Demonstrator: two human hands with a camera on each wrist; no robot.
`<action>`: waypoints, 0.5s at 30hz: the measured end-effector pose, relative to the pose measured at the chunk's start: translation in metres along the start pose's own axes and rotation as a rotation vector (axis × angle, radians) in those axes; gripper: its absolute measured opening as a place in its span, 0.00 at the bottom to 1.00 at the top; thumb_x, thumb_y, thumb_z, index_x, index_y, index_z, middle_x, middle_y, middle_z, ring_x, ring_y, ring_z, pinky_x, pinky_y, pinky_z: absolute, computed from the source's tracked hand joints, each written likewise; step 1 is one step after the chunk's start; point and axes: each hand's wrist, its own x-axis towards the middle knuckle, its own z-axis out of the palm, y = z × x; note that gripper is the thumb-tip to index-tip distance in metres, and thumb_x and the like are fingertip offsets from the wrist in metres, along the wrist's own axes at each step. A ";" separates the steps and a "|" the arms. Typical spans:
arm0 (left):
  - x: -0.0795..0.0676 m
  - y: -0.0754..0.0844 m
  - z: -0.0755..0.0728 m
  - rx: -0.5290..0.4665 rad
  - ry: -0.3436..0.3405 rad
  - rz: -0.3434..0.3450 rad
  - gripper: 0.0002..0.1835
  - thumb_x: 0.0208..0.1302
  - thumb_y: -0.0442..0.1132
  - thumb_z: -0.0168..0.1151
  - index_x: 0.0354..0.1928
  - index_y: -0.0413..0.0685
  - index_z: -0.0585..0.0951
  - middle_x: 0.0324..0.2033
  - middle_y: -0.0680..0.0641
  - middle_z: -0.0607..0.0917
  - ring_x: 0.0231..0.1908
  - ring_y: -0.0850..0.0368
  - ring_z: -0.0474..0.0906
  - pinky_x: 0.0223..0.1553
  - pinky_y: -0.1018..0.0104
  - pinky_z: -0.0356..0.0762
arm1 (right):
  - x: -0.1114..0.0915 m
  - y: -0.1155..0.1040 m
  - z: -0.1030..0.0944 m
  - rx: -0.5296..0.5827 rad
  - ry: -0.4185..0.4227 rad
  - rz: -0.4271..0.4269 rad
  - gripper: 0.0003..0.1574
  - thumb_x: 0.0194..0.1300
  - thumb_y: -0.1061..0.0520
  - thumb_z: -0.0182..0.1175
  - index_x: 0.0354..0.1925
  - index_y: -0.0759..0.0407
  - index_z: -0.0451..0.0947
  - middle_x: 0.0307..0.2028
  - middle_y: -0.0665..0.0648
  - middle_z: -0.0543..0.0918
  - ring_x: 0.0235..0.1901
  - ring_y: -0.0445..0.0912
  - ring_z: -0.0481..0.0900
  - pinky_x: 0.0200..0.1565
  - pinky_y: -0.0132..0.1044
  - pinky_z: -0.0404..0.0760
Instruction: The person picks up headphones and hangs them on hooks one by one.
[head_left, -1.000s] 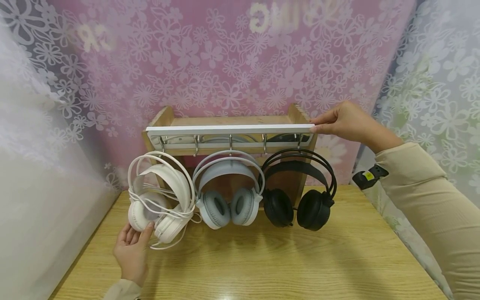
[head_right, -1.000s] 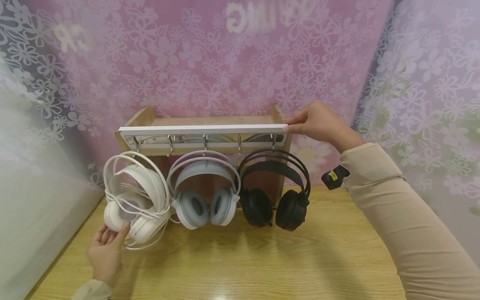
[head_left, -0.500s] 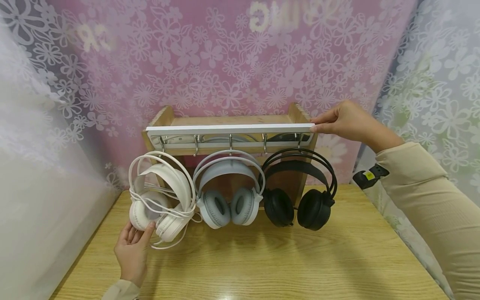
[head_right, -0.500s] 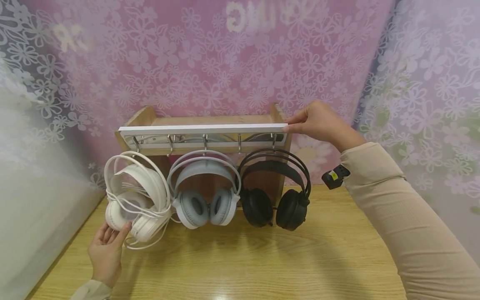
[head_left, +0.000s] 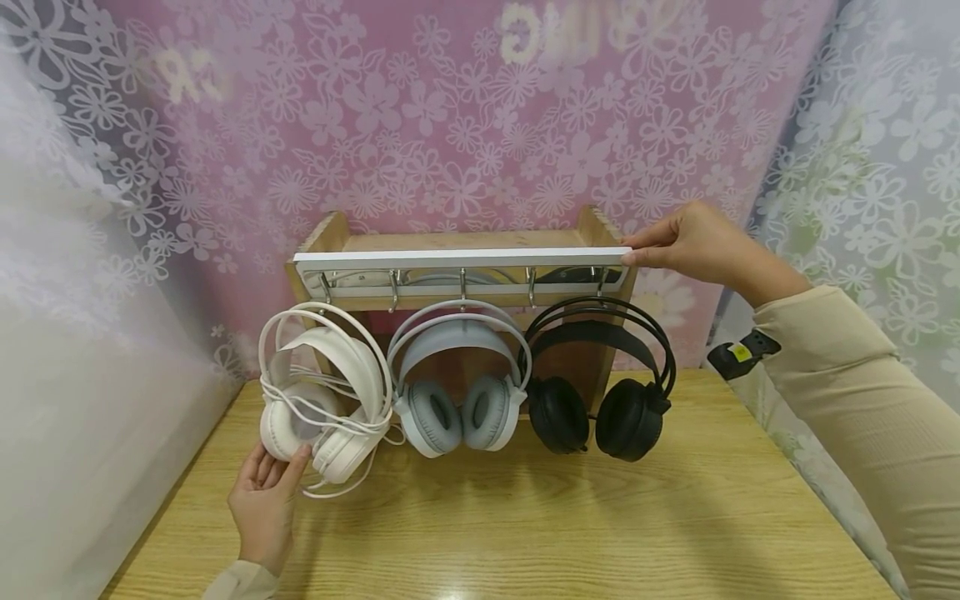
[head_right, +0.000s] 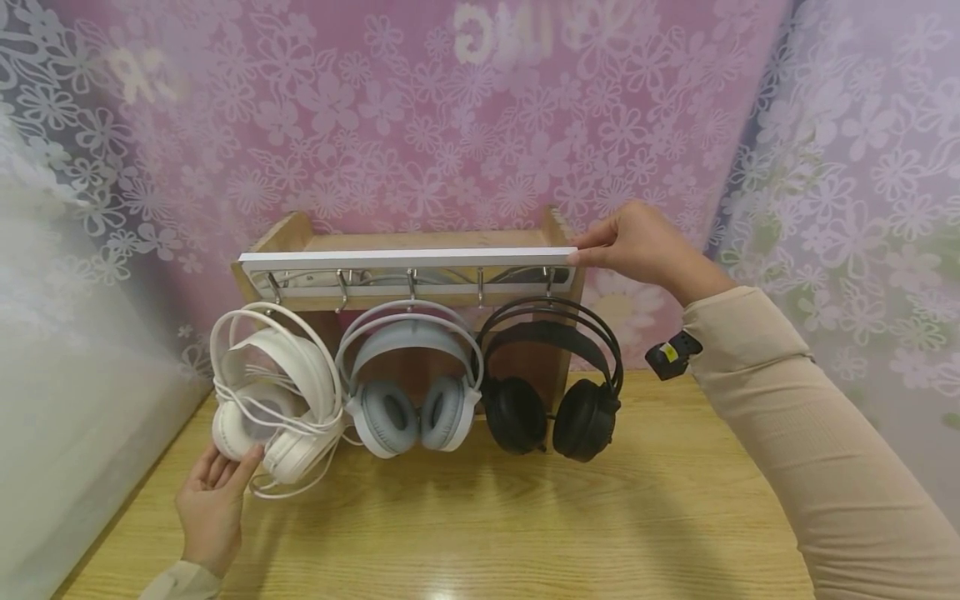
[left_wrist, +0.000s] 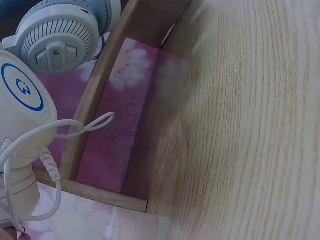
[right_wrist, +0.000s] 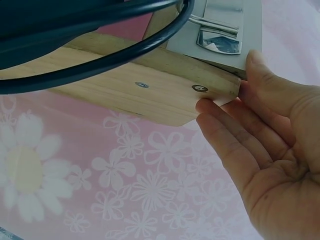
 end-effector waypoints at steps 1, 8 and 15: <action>0.000 0.000 0.000 0.002 -0.002 -0.002 0.35 0.54 0.25 0.68 0.65 0.32 0.67 0.42 0.60 0.82 0.43 0.70 0.81 0.45 0.78 0.76 | 0.000 0.000 0.000 0.000 0.003 -0.001 0.26 0.62 0.44 0.65 0.52 0.57 0.82 0.49 0.66 0.83 0.44 0.52 0.78 0.35 0.41 0.72; -0.003 0.002 -0.001 -0.025 -0.001 -0.004 0.37 0.53 0.24 0.68 0.66 0.31 0.65 0.43 0.60 0.82 0.43 0.69 0.81 0.45 0.78 0.76 | -0.002 0.002 0.002 0.012 0.027 -0.008 0.24 0.63 0.45 0.64 0.52 0.58 0.82 0.49 0.66 0.83 0.36 0.50 0.75 0.28 0.39 0.68; -0.004 0.001 -0.006 -0.031 -0.004 0.005 0.36 0.54 0.25 0.68 0.66 0.32 0.67 0.44 0.59 0.82 0.43 0.70 0.81 0.46 0.77 0.75 | -0.004 0.003 0.004 0.018 0.052 -0.011 0.23 0.63 0.47 0.65 0.51 0.59 0.82 0.47 0.66 0.84 0.22 0.47 0.63 0.18 0.37 0.60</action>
